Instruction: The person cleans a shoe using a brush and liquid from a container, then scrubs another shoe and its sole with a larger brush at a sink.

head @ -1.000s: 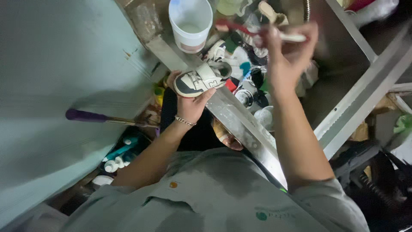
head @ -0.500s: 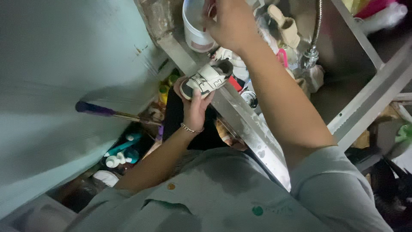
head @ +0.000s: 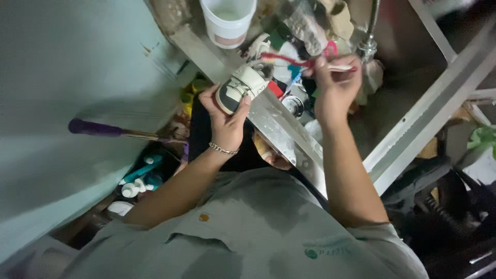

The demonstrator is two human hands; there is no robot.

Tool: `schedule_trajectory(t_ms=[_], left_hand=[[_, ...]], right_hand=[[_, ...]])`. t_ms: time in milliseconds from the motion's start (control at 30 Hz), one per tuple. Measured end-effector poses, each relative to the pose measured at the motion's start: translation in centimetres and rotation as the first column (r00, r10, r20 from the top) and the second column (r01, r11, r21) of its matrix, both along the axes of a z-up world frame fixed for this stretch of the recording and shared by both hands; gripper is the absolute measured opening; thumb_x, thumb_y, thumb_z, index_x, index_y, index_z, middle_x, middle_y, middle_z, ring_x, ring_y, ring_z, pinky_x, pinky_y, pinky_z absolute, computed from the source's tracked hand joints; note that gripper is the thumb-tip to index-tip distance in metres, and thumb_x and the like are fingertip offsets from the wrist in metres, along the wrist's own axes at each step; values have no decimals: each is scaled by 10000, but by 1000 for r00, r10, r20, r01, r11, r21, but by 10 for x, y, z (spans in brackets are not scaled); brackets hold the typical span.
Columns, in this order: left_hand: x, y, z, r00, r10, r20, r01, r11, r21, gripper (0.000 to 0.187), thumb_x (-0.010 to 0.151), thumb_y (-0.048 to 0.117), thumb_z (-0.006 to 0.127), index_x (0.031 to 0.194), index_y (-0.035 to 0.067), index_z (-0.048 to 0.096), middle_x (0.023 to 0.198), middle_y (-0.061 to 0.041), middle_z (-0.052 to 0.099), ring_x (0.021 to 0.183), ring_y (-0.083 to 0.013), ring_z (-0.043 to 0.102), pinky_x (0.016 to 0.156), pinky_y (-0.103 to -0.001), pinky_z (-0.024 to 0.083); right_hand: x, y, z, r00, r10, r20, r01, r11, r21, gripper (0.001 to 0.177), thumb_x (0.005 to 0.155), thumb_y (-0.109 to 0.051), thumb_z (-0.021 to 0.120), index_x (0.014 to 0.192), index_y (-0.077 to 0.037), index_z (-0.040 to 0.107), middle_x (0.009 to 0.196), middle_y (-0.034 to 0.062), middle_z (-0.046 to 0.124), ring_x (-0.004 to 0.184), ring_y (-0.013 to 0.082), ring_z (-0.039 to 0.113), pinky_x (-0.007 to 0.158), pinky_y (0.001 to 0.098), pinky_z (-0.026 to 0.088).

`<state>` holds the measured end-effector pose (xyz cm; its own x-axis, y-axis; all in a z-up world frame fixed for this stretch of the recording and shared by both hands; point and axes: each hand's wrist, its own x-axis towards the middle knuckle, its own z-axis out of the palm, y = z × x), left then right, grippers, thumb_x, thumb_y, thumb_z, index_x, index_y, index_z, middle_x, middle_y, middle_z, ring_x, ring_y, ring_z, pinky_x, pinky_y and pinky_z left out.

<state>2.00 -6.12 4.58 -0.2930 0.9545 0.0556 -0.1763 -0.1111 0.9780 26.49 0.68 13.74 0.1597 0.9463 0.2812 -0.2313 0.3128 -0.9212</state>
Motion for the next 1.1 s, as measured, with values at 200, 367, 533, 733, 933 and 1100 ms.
schedule_trajectory(t_ms=[200, 367, 533, 733, 933, 1100], left_hand=[[3, 2, 3, 995, 56, -80, -62, 995, -80, 811, 1054, 91, 1025, 1581, 29, 411, 1446, -219, 556, 1440, -310, 593, 1161, -552, 604], [3, 1, 9, 993, 103, -61, -110, 986, -128, 810, 1040, 40, 1001, 1608, -29, 427, 1474, -250, 577, 1499, -380, 630, 1157, -558, 600], [8, -3, 10, 994, 76, -78, -84, 990, -110, 854, 1044, 54, 1014, 1628, -6, 393, 1462, -246, 557, 1447, -355, 612, 1183, -558, 568], [2, -3, -6, 984, 58, -167, -71, 995, -69, 845, 1061, 106, 1023, 1622, 23, 396, 1472, -266, 563, 1441, -418, 650, 1185, -548, 572], [2, -3, 4, 984, 74, -163, -86, 994, -67, 840, 1055, 102, 1021, 1634, 22, 418, 1489, -292, 572, 1382, -559, 620, 1182, -554, 577], [3, -7, 1, 984, 56, -170, -70, 995, -75, 834, 1046, 51, 1003, 1627, 13, 406, 1506, -331, 574, 1478, -524, 654, 1182, -614, 582]], right_hand=[[-9, -6, -60, 933, -343, 106, 344, 939, 10, 336, 1197, 45, 846, 1188, -73, 531, 1086, 205, 753, 805, 329, 877, 719, 398, 773], [-21, -9, -54, 962, -270, 33, 272, 960, -66, 316, 1212, 13, 817, 1186, -84, 517, 1127, 246, 858, 854, 302, 902, 816, 390, 781], [-19, -7, -61, 935, -354, 24, 354, 934, -44, 291, 1212, -3, 818, 1202, -90, 541, 1094, 225, 848, 846, 291, 892, 799, 380, 777], [-20, -11, -59, 922, -387, -13, 384, 919, -84, 301, 1191, 11, 838, 1163, -96, 558, 1026, 202, 834, 804, 288, 900, 780, 378, 787], [0, -23, -62, 934, -358, -15, 353, 928, -119, 288, 1212, -4, 817, 1177, -86, 543, 1045, 202, 825, 813, 284, 892, 791, 395, 794], [10, -26, -39, 931, -342, 129, 348, 937, -24, 371, 1207, -23, 883, 1161, -91, 521, 991, 171, 716, 786, 324, 880, 734, 413, 765]])
